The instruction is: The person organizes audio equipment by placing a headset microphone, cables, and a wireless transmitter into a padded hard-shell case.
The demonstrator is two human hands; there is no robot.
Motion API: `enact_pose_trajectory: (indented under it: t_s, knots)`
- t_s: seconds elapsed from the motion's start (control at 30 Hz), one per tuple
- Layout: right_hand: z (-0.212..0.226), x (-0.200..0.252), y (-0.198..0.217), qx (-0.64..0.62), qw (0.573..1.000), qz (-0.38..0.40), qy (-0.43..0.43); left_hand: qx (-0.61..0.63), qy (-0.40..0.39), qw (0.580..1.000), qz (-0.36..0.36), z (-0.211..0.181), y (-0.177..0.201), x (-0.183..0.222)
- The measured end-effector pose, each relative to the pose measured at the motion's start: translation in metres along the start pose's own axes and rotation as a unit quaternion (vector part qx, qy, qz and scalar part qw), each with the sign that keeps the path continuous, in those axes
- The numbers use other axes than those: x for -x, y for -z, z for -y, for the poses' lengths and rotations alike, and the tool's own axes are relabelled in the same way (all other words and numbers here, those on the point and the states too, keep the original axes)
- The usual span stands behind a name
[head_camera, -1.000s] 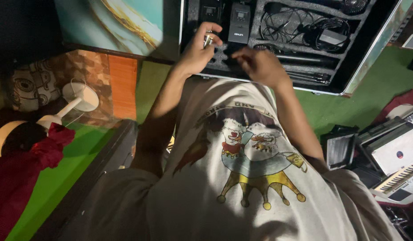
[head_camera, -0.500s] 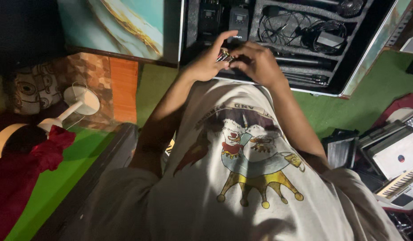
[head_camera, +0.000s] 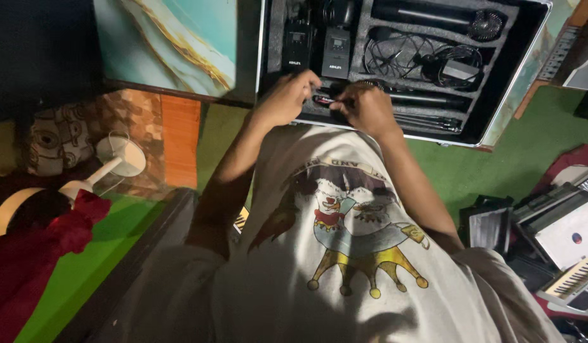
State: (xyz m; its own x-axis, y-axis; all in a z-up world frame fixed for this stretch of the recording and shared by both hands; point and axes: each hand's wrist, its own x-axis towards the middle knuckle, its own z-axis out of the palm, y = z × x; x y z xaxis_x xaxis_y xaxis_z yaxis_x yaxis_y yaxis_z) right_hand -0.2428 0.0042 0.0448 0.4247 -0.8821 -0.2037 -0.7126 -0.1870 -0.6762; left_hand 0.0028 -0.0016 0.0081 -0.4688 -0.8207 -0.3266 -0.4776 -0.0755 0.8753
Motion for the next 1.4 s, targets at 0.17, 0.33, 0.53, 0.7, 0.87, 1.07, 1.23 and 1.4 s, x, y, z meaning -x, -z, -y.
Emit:
enact_pose_trajectory:
  t_s: [0.17, 0.33, 0.53, 0.7, 0.87, 1.07, 1.23, 1.4]
  knots:
    - [0.003, -0.001, 0.000, 0.005, 0.999, 0.016, -0.031, -0.061, -0.025, 0.998, 0.013, -0.011, -0.002, -0.001]
    - [0.004, 0.006, 0.006, 0.031, 0.999, 0.029, -0.031, -0.116, -0.026, 0.993, 0.026, -0.013, 0.002, 0.001]
    - [-0.001, 0.009, 0.003, 0.074, 0.997, 0.003, -0.006, -0.146, -0.065, 0.987, 0.031, -0.012, 0.001, 0.000]
    - [0.002, 0.003, -0.006, 0.058, 0.994, 0.029, -0.084, -0.214, -0.009, 0.974, 0.076, -0.002, -0.010, -0.002]
    - [0.013, -0.009, -0.010, 0.094, 0.979, 0.081, -0.159, -0.206, -0.001, 0.973, 0.101, 0.002, -0.013, -0.004]
    - [0.020, -0.023, -0.021, 0.128, 0.984, 0.031, -0.119, -0.217, 0.061, 0.966, 0.130, -0.002, -0.015, -0.008]
    - [0.014, -0.015, -0.006, -0.007, 0.998, 0.056, -0.031, -0.105, -0.019, 0.988, 0.110, 0.017, -0.022, -0.008]
    - [0.014, -0.005, 0.007, -0.117, 0.988, -0.053, 0.087, 0.036, -0.073, 0.991, 0.108, 0.022, -0.026, -0.006]
